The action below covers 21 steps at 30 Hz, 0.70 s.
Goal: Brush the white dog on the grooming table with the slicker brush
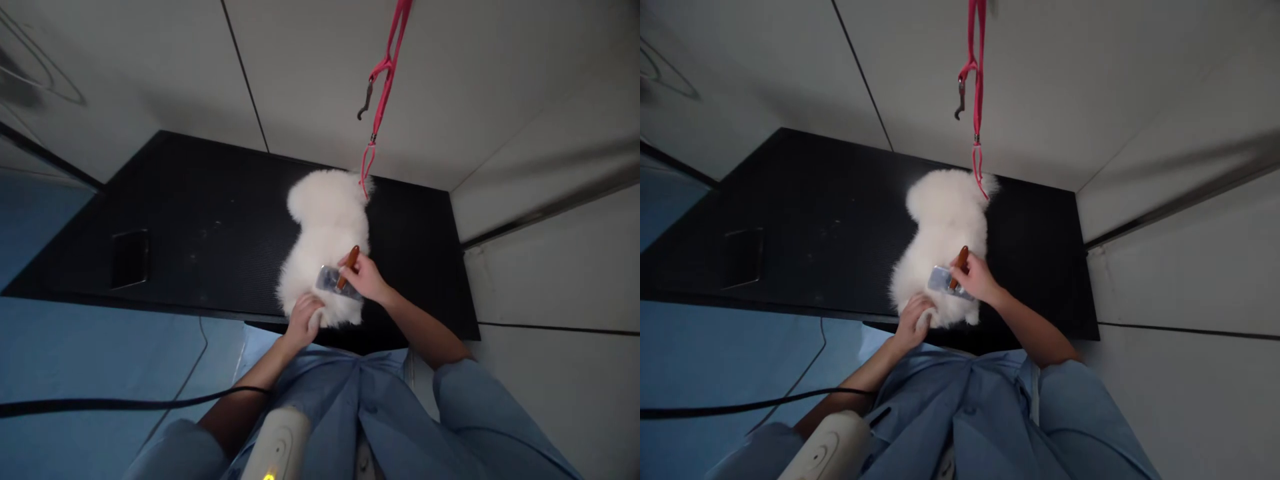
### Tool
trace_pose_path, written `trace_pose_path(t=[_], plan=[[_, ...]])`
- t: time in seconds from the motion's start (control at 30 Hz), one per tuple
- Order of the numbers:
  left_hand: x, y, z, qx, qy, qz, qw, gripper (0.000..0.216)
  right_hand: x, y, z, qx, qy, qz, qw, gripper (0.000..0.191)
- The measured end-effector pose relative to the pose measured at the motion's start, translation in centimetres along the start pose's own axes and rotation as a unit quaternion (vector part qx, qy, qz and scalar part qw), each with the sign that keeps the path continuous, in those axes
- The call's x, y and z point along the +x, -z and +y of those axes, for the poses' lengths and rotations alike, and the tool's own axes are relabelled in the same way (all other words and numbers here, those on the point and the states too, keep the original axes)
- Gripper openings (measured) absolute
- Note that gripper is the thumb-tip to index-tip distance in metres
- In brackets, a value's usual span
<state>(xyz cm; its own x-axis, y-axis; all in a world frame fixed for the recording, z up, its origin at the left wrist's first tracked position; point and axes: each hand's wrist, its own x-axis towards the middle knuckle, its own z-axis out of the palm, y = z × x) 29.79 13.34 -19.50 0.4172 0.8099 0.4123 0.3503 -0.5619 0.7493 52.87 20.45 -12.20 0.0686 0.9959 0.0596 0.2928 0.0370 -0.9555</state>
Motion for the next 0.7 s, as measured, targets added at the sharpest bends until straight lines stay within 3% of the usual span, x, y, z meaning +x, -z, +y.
trace_pose_path(t=[0.03, 0.13, 0.17, 0.27, 0.3, 0.43, 0.47, 0.57, 0.6, 0.7], plan=[[-0.1, 0.0, -0.2, 0.001, 0.005, 0.016, 1.0, 0.031, -0.2, -0.2, 0.1, 0.001, -0.012, 0.027, 1.0, 0.023], [-0.3, -0.1, -0.6, 0.001, 0.032, 0.044, 0.999, 0.036, -0.9, -0.5, 0.4, -0.021, 0.004, 0.194, 0.981, 0.024], [-0.3, -0.1, -0.7, -0.007, 0.044, 0.048, 0.998, 0.038, -1.3, -0.6, 0.5, -0.031, 0.016, 0.193, 0.981, 0.025], [-0.1, -0.3, -0.9, -0.042, 0.078, 0.072, 0.993, 0.046, -2.6, -1.1, 1.1, -0.021, 0.018, 0.066, 0.997, 0.026], [0.1, -0.4, -1.0, -0.05, 0.088, 0.09, 0.991, 0.048, -3.0, -1.3, 1.3, -0.002, 0.01, 0.06, 0.998, 0.027], [0.6, -0.7, -1.4, -0.066, 0.112, 0.136, 0.982, 0.055, -4.1, -1.6, 2.2, 0.051, 0.034, 0.255, 0.965, 0.028], [0.7, -0.7, -1.4, -0.071, 0.121, 0.136, 0.981, 0.055, -4.5, -1.7, 2.4, 0.053, 0.043, 0.257, 0.964, 0.027], [0.8, -0.7, -1.5, -0.086, 0.151, 0.136, 0.975, 0.055, -5.5, -2.0, 2.9, 0.072, 0.022, 0.154, 0.985, 0.025], [0.8, -0.7, -1.5, -0.088, 0.16, 0.139, 0.973, 0.056, -5.7, -2.0, 3.1, 0.081, 0.006, 0.151, 0.985, 0.025], [0.8, -0.6, -1.5, -0.089, 0.174, 0.145, 0.97, 0.057, -6.0, -1.5, 3.7, 0.083, -0.001, 0.29, 0.954, 0.028]])
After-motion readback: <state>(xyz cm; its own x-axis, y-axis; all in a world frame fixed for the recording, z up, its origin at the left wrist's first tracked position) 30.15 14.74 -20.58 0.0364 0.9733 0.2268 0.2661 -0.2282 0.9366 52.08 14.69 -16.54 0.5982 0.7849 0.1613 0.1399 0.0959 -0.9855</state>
